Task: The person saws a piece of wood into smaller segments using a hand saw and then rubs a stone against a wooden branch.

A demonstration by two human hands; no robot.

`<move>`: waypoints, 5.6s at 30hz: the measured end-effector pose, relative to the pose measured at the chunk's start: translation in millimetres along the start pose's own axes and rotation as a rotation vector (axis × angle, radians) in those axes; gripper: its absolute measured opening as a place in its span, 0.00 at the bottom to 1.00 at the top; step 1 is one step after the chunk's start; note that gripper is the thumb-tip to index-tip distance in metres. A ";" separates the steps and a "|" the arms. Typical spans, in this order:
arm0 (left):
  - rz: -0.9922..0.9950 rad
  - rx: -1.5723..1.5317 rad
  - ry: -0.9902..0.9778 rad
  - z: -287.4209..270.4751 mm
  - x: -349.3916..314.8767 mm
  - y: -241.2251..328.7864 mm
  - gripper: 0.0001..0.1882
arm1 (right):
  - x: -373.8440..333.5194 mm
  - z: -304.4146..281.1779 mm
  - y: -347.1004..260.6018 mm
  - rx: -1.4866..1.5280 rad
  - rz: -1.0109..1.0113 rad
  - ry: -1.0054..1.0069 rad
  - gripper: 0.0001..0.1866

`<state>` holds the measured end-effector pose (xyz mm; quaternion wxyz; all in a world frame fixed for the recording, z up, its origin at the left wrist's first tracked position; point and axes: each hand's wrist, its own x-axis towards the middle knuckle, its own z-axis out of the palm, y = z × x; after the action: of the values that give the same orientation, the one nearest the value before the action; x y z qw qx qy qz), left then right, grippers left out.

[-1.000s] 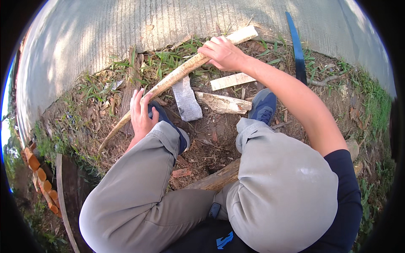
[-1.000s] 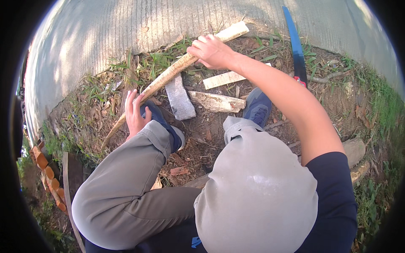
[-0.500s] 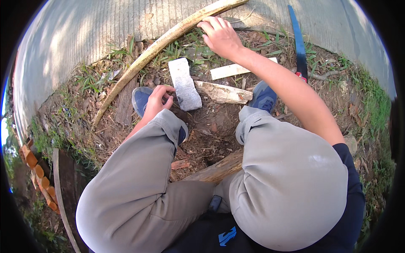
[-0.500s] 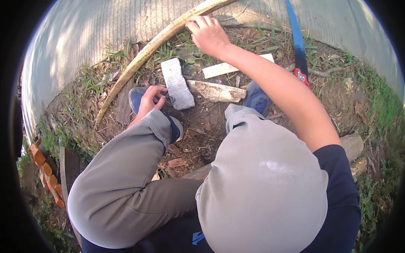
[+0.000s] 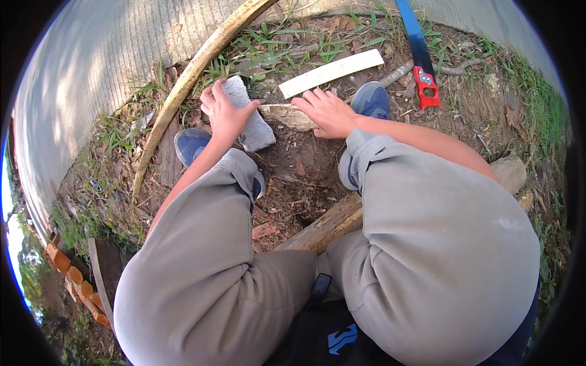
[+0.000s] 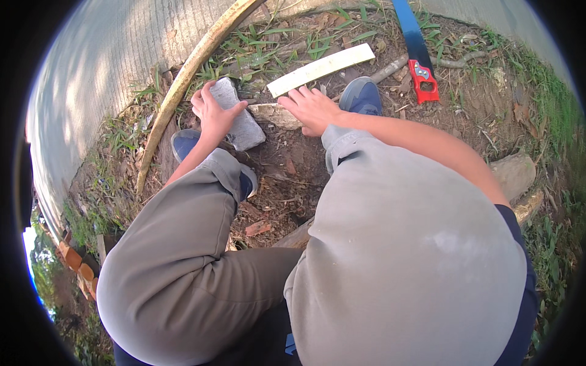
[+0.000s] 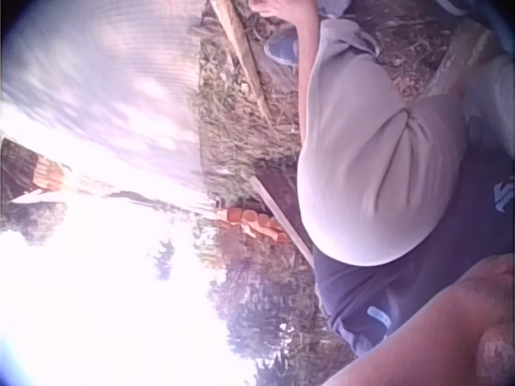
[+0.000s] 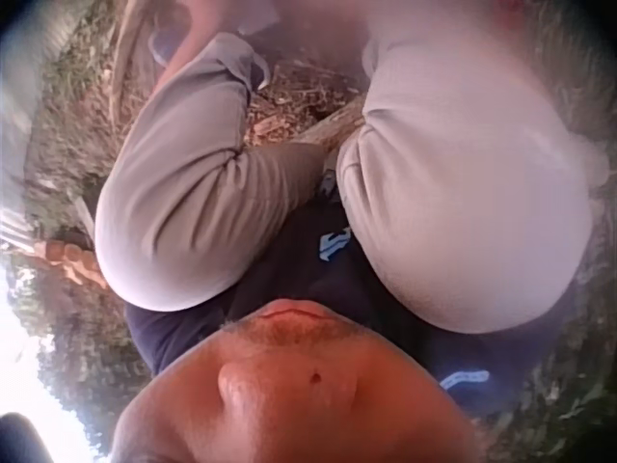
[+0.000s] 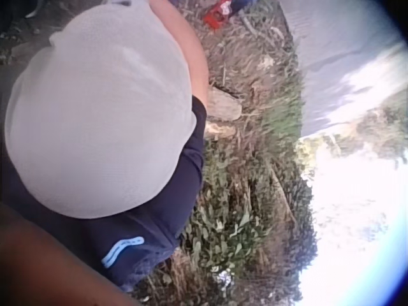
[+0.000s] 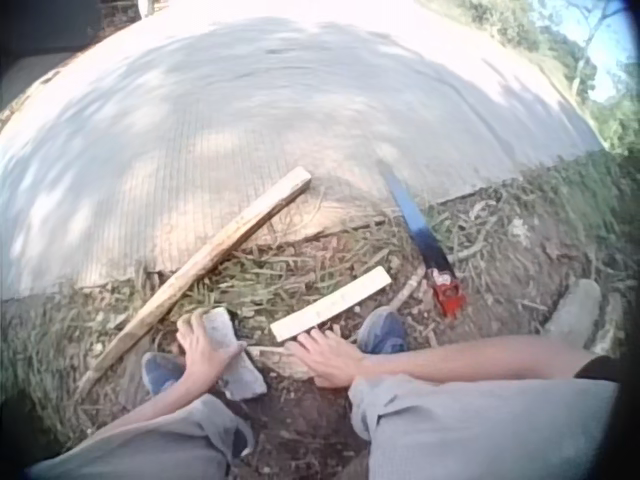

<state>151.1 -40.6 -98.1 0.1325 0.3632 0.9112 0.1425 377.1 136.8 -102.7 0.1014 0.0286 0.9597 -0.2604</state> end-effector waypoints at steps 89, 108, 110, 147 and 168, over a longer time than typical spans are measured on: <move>-0.235 -0.181 -0.067 -36.1 -18.4 -10.2 0.51 | 34.2 19.8 -23.1 0.344 0.392 0.018 0.46; -0.226 -0.155 -0.084 -30.9 -13.9 -7.6 0.50 | 56.2 36.0 -32.8 0.635 0.544 0.036 0.31; -0.223 -0.175 -0.096 -27.8 -13.1 -6.7 0.50 | 61.2 41.0 -39.0 0.634 0.553 0.087 0.30; -0.311 -0.050 -0.118 -36.1 -10.9 -2.7 0.49 | 29.5 -17.0 7.5 0.380 0.233 -0.222 0.35; -0.198 -0.013 -0.166 -31.8 -6.8 4.3 0.51 | 15.8 11.5 -21.1 0.509 0.432 -0.088 0.34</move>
<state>147.6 -47.6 -66.1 0.2234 0.2810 0.9275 0.1041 361.4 112.9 -105.2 0.1853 0.2444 0.8303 -0.4653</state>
